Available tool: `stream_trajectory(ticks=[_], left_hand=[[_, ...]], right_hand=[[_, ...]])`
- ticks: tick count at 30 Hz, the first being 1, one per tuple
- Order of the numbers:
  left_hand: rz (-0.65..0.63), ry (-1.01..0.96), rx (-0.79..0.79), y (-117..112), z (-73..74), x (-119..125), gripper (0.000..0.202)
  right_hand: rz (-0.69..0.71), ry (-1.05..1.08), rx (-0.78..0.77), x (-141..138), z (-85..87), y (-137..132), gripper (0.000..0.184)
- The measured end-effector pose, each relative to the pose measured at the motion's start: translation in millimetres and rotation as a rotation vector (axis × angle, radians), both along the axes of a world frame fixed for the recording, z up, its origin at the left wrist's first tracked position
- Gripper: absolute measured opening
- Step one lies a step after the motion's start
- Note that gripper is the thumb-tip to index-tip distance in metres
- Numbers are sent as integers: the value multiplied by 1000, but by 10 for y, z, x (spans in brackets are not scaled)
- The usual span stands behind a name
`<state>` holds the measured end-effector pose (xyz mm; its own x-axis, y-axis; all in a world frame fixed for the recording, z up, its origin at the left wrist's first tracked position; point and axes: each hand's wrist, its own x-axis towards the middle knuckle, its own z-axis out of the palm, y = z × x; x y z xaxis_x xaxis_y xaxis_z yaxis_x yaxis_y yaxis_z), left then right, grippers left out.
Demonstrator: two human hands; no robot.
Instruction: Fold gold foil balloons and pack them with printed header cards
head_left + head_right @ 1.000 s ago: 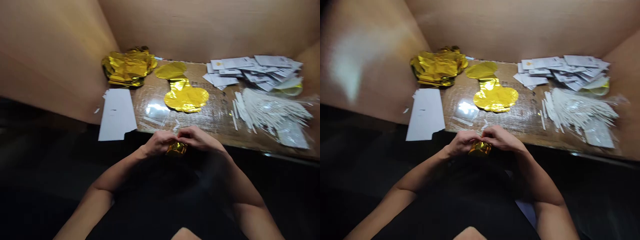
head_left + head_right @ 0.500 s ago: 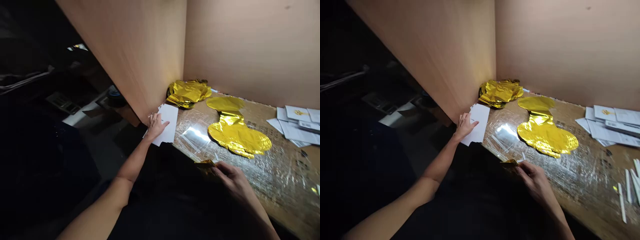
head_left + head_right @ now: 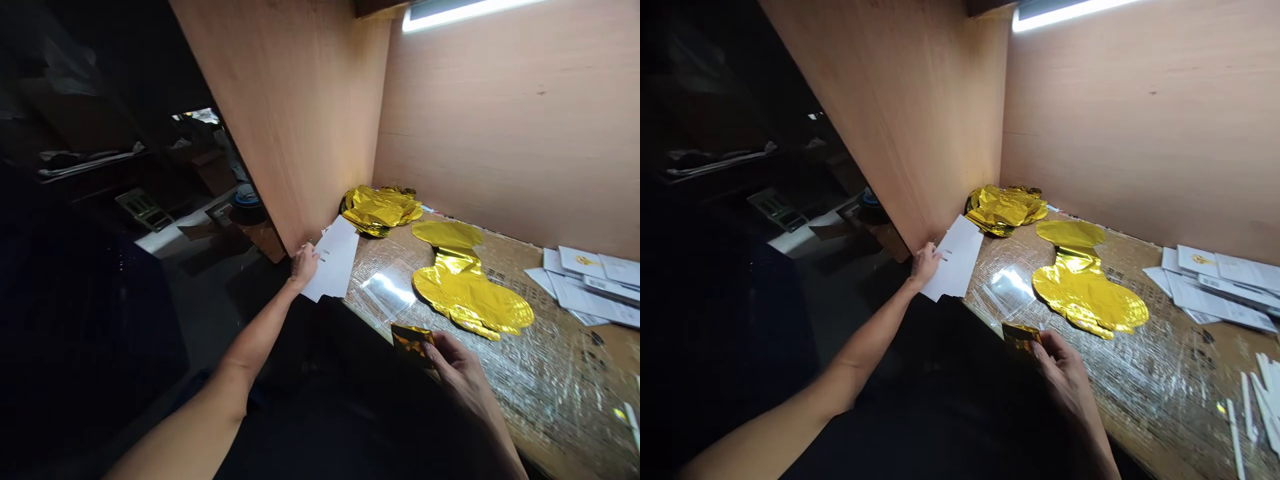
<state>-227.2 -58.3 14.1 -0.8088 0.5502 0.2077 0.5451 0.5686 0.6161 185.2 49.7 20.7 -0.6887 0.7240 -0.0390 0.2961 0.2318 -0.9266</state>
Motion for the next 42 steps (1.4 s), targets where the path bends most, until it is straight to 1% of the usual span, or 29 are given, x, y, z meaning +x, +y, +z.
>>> stream_trajectory(ticks=[1,2,3,4,6,7,8,10,12,13,14,16,18,19,21,23,25,27,28,29,30,32,34,36,38,39,40,41,42], left_hand=[[-24,-37,35,2,33,62,10],[-68,-102,109,21,62,170,13],[-132,-199,217,54,86,327,19],[-214,-341,366,91,107,526,26],[-384,-695,644,144,145,990,41],[-452,-866,717,151,163,1212,45],[-510,-1022,733,148,178,1401,47],[-614,-1324,657,145,183,1637,47],[-694,-1573,523,193,137,1701,49],[-720,-1643,454,239,97,1698,50],[-747,-1654,380,295,50,1692,50],[-800,-1549,249,411,-33,1716,44],[-867,-1436,122,505,-60,1814,39],[-915,-1385,44,539,-45,1883,38],[-1008,-1260,-100,585,32,2025,39],[-1084,-1088,-186,626,132,2126,41],[-1136,-958,-176,689,205,2165,41],[-1179,-863,-159,787,219,2172,40],[-1179,-826,-145,847,201,2184,41],[-1144,-808,-102,912,166,2212,40],[-1077,-828,-28,975,119,2263,38],[-905,-987,167,1081,3,2430,36],[-766,-1193,343,1138,-109,2638,46],[-709,-1333,414,1154,-188,2799,53],[-668,-1392,408,1161,-223,2854,51],[-652,-1413,384,1168,-226,2843,49],[-637,-1427,358,1178,-222,2813,46],[-625,-1435,337,1189,-215,2774,44],[-619,-1440,323,1200,-207,2735,43]], right_hand=[[-12,67,-79,-26,21,-41,39],[-33,155,-168,-72,49,-90,38],[-53,249,-247,-141,80,-139,36],[-79,336,-279,-229,112,-177,36],[-132,439,-241,-417,161,-195,37],[-146,445,-207,-490,176,-174,36],[-172,428,-176,-531,184,-140,34],[-190,345,-161,-503,195,-71,33],[-164,244,-156,-356,208,-31,32],[-140,190,-139,-264,216,-21,32],[-120,131,-106,-175,222,-16,30],[-111,-7,-14,-34,228,-7,25],[-130,-118,57,53,224,6,20],[-129,-146,63,87,224,14,17],[-102,-129,22,167,235,32,15],[-53,-46,-69,284,260,48,18],[-38,56,-188,421,277,52,25],[-70,129,-318,524,253,29,31],[-108,153,-355,545,221,7,33],[-170,177,-361,543,176,-18,36],[-247,205,-341,521,124,-40,37],[-426,260,-248,461,14,-38,36],[-585,252,-121,480,-62,56,37],[-751,75,61,664,-83,220,37],[-979,-264,267,994,-76,393,32],[-1089,-458,336,1176,-75,465,29],[-1151,-625,357,1344,-81,520,26],[-1169,-751,352,1480,-92,554,24],[-1149,-823,331,1570,-105,564,20]])
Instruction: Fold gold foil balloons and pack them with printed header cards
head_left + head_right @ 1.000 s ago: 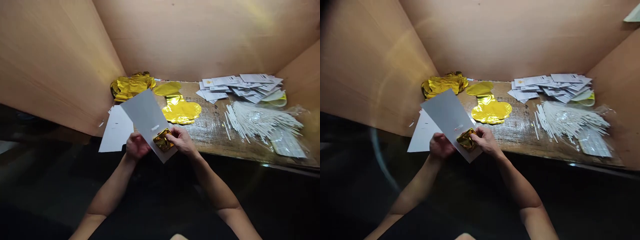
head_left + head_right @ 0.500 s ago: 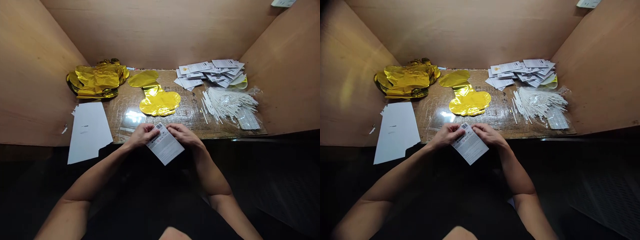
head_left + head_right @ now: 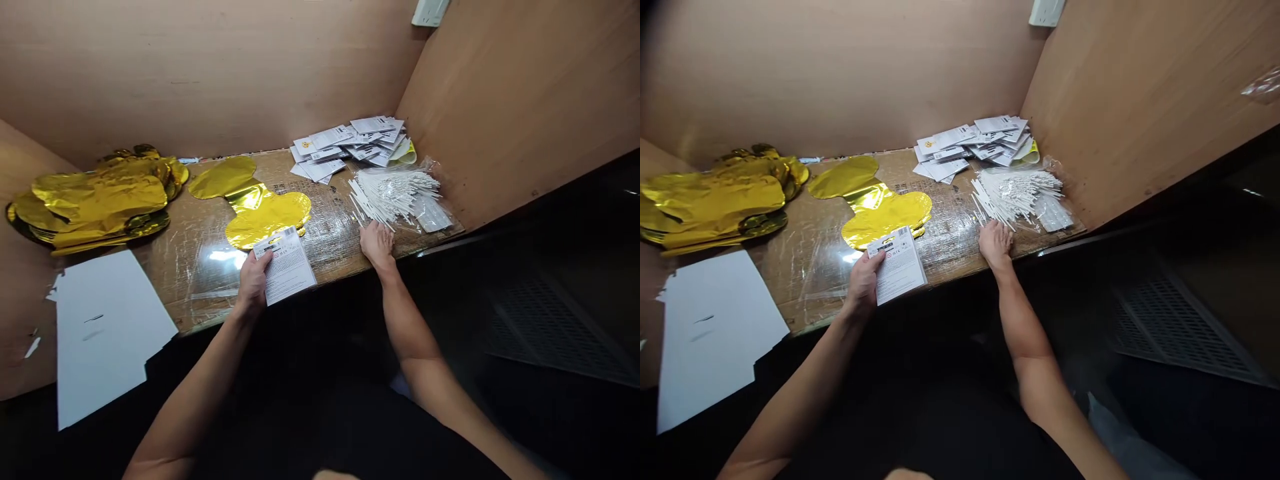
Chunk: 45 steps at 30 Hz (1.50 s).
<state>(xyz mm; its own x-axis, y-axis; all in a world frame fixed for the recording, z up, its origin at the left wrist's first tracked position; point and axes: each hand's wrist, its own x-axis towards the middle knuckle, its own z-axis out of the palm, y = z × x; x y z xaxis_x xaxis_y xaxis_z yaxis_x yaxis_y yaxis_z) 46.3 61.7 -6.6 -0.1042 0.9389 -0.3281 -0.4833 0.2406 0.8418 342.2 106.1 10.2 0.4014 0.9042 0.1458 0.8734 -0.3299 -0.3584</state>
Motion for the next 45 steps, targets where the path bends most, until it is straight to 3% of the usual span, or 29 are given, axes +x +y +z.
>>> stream_trajectory(ticks=[3,7,9,13,21,26,30,33,35,39,40,42,44,45], left_hand=[[8,0,-16,14,10,-68,45],[-13,11,-23,-26,-11,-34,48],[-32,23,-15,-58,-13,-12,48],[-34,43,-2,-111,10,-13,51],[-110,52,1,-191,-24,-1,56],[0,219,119,-338,-44,29,52],[-76,309,222,-458,-37,-86,39],[-129,456,254,-470,19,-311,35],[-119,669,226,-410,76,-600,39],[140,1212,19,-175,150,-1486,58],[112,1254,-54,-119,154,-1709,55],[-60,1258,-170,-44,160,-2066,48],[-171,1202,-214,-22,182,-2258,45],[-163,1143,-203,-30,205,-2290,43]], right_hand=[[166,193,-84,-41,1,-123,19],[487,845,-69,-556,154,-466,34],[550,1004,-53,-805,225,-576,36],[570,1120,-104,-1020,224,-610,37],[582,1457,-257,-980,23,-624,51],[494,1464,-355,-1014,-105,-765,51],[486,1449,-388,-1127,-220,-874,54],[595,1474,-403,-1259,-245,-940,50],[610,1455,-357,-1314,-230,-978,47],[552,1406,-285,-1274,-205,-1004,47],[549,1396,-287,-1246,-205,-1001,47],[553,1361,-292,-1194,-208,-990,46],[561,1313,-285,-1164,-205,-985,46],[566,1301,-281,-1161,-198,-987,47]])
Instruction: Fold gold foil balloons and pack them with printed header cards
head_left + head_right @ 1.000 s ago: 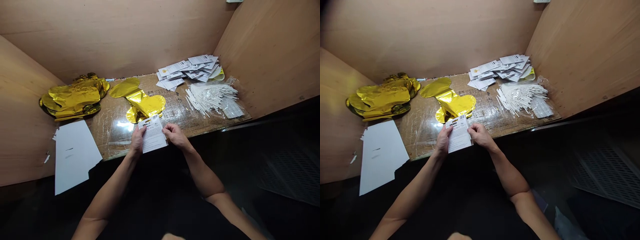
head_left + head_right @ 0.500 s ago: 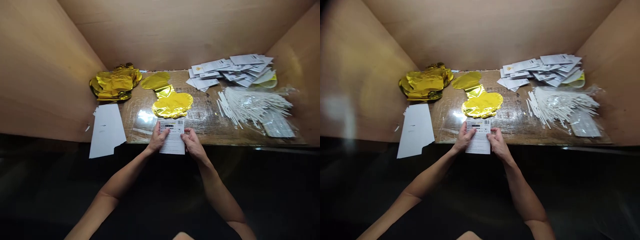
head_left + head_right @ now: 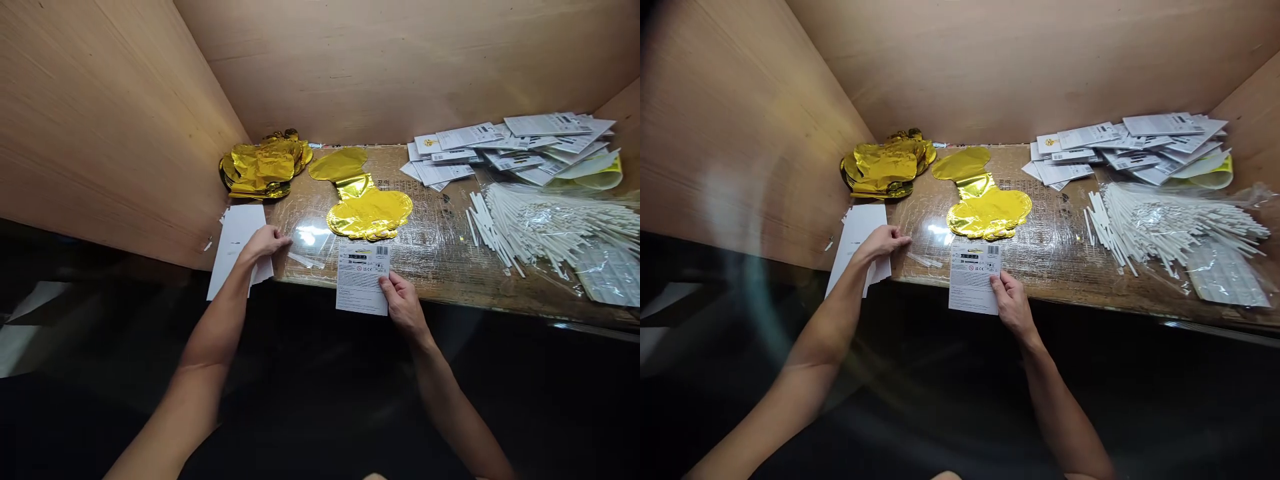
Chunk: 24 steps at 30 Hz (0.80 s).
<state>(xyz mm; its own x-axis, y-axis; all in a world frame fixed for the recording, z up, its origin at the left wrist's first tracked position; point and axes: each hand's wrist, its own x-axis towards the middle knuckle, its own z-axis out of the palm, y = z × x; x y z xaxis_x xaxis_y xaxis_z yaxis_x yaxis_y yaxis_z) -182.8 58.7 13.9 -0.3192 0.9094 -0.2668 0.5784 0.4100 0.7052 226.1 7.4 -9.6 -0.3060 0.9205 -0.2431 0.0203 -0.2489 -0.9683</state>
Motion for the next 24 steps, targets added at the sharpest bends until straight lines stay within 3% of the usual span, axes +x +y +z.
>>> stream_trajectory(ticks=[3,5,9,11,15,20,22,24], left_hand=[[129,-332,159,-77,105,107,39],[171,-564,241,-150,186,298,43],[72,-807,232,-281,299,763,53],[10,-899,177,-331,315,945,57],[-41,-1070,49,-409,269,1139,57],[4,-1140,35,-451,177,1273,45],[54,-1170,19,-425,142,1315,38],[93,-1170,35,-382,101,1355,35]], right_hand=[[65,52,-26,-44,52,-23,49],[189,129,-94,-123,112,-39,49],[543,206,-202,-352,225,2,52],[609,184,-189,-432,244,68,54],[440,66,-78,-418,227,188,49],[127,-256,209,-240,243,171,40],[184,-304,244,-164,273,131,39],[350,-229,154,-103,302,93,40]])
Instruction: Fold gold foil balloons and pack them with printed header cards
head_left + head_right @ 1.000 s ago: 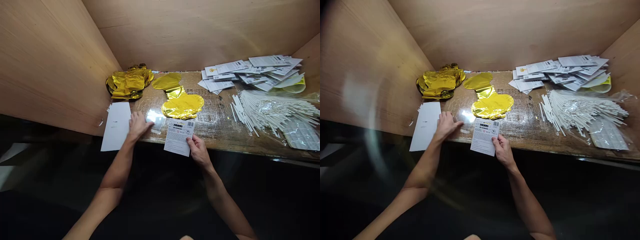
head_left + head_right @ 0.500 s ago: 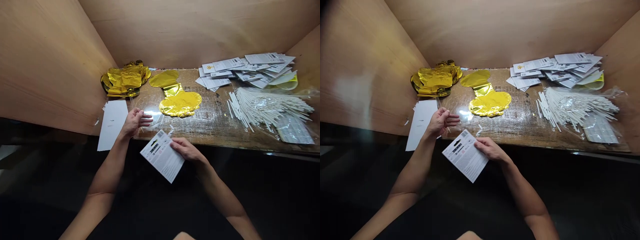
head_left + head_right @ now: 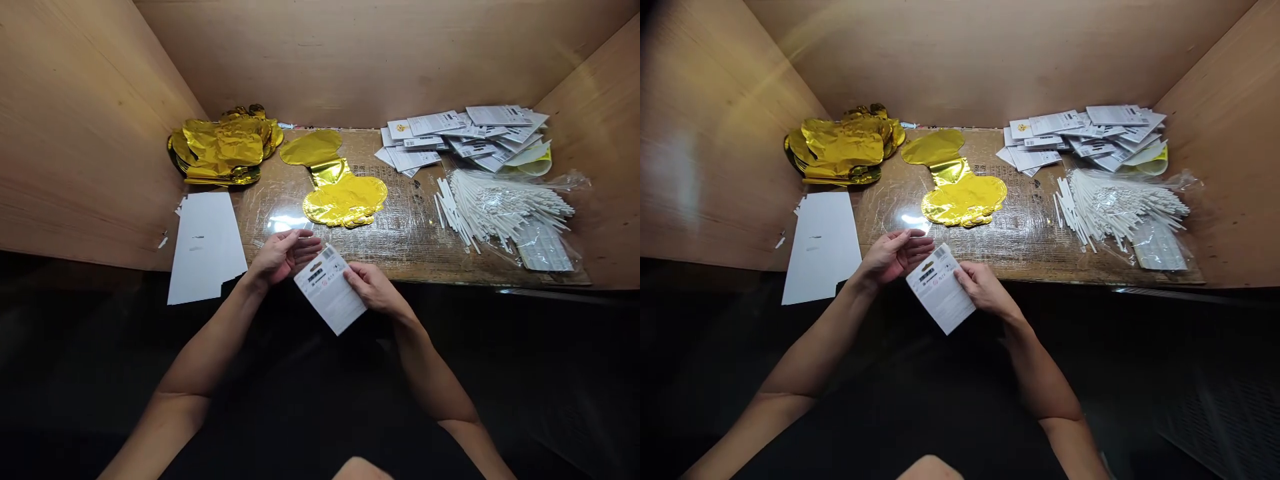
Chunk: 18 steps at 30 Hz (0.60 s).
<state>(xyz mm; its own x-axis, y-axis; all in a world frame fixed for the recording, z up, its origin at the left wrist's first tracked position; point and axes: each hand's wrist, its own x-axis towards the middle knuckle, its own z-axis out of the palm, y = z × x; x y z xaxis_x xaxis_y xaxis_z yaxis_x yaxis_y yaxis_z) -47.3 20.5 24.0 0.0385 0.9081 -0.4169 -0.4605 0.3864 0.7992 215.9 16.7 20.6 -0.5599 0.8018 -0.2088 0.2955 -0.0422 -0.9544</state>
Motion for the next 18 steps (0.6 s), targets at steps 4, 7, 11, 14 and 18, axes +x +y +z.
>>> stream_trajectory(ticks=[4,7,11,14,18], left_hand=[[103,138,47,46,-63,123,40],[77,131,21,15,-36,197,41],[-66,1,-80,-12,45,117,34],[-147,-124,-156,-1,66,14,39],[-161,-155,-126,-53,8,103,52]], right_hand=[[181,154,-339,22,-14,-34,45],[155,156,-335,-8,-84,-16,49],[-77,33,-85,7,-127,-4,43],[-147,-148,136,37,-96,-53,41],[-213,-369,345,15,-74,-174,35]])
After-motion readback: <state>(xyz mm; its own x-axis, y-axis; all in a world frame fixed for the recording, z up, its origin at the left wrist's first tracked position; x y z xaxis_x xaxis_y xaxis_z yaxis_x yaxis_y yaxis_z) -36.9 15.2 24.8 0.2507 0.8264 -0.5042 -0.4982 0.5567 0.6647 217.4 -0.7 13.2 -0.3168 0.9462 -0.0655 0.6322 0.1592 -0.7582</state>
